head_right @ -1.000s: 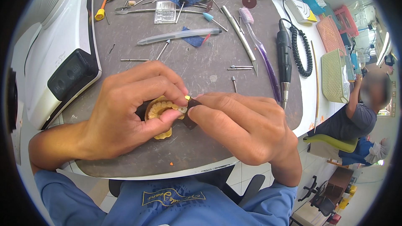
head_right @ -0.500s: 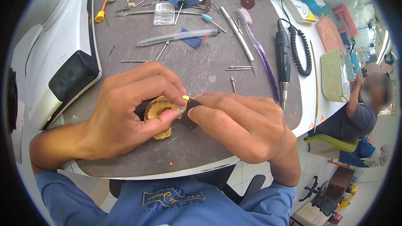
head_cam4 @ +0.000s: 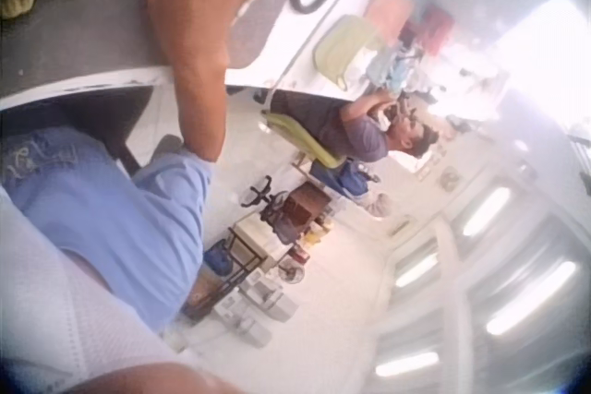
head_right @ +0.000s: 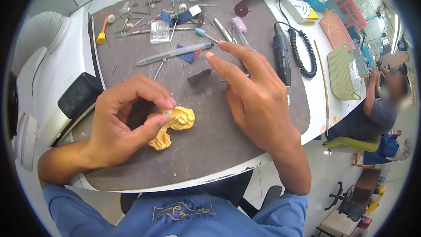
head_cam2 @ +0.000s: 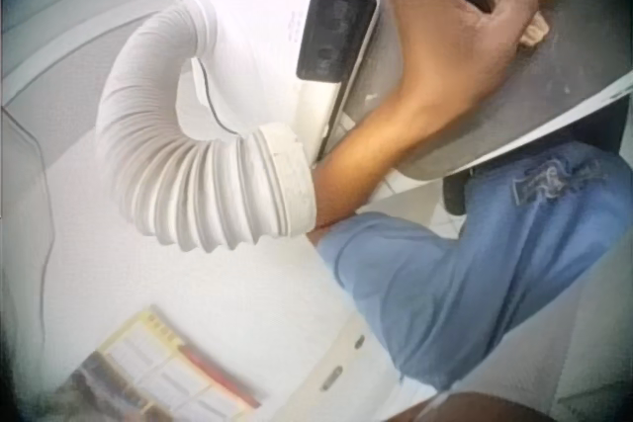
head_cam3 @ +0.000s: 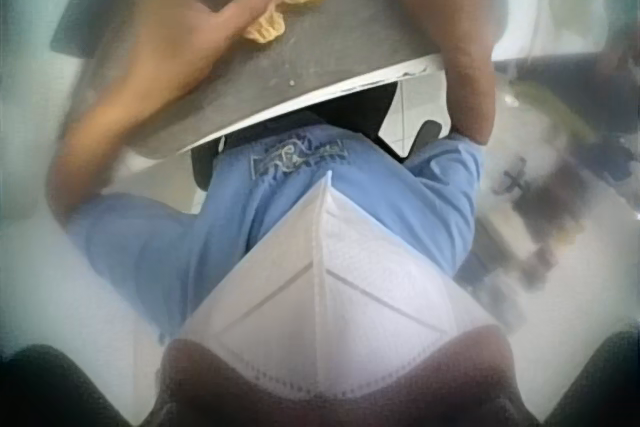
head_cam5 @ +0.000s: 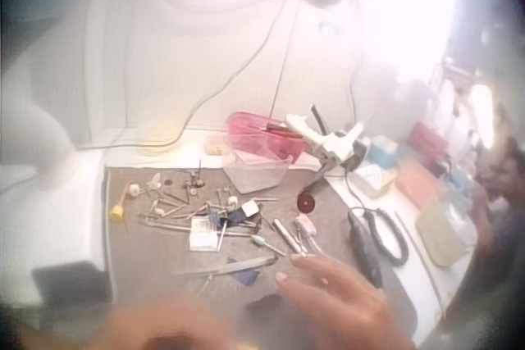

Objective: The person refines a small, tooth-shaped object using a rotary tool and a sanding pad. They repeatedly switch between grinding the object with the rotary tool and smoothing it with the sanding pad, frequently checking the fit against a yellow dental mold.

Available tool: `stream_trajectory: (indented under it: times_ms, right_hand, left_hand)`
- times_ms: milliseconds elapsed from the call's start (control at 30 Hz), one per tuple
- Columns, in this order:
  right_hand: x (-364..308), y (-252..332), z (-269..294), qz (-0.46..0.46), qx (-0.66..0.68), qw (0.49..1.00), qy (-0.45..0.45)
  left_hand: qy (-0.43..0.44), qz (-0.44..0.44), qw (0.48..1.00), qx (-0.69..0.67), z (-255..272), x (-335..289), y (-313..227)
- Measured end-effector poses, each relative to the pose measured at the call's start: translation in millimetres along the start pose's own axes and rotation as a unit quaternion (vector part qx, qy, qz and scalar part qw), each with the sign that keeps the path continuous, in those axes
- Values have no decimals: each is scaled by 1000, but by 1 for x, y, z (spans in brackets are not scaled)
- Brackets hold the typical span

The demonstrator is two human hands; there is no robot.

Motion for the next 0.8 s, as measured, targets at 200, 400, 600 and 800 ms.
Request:
stream_trajectory:
  times_ms: [200, 400, 600, 800]
  right_hand:
    - [-7, -35, 31, -166, -66, 982, -60]
    - [-30, -75, 40, -339, -218, 907, 124]
    - [-47, -107, 28, -360, -69, 927, 83]
    - [-61, -110, 41, -335, 308, 874, -168]
  left_hand:
    - [-49, 46, 971, -228, 6, -2, 4]
    - [-40, 59, 965, -254, 5, -4, 6]
    - [-46, 60, 966, -245, 6, -5, 6]
    - [-36, 51, 976, -209, 7, -4, 3]
Point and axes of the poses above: each hand's wrist, its own x-axis towards the middle knuckle, its own z-axis out of the back of the hand, y = z × x, the point moved 5 cm from there along x, towards the middle knuckle, and after that the axes turned 3 degrees about -x, right-handed, at the moved point
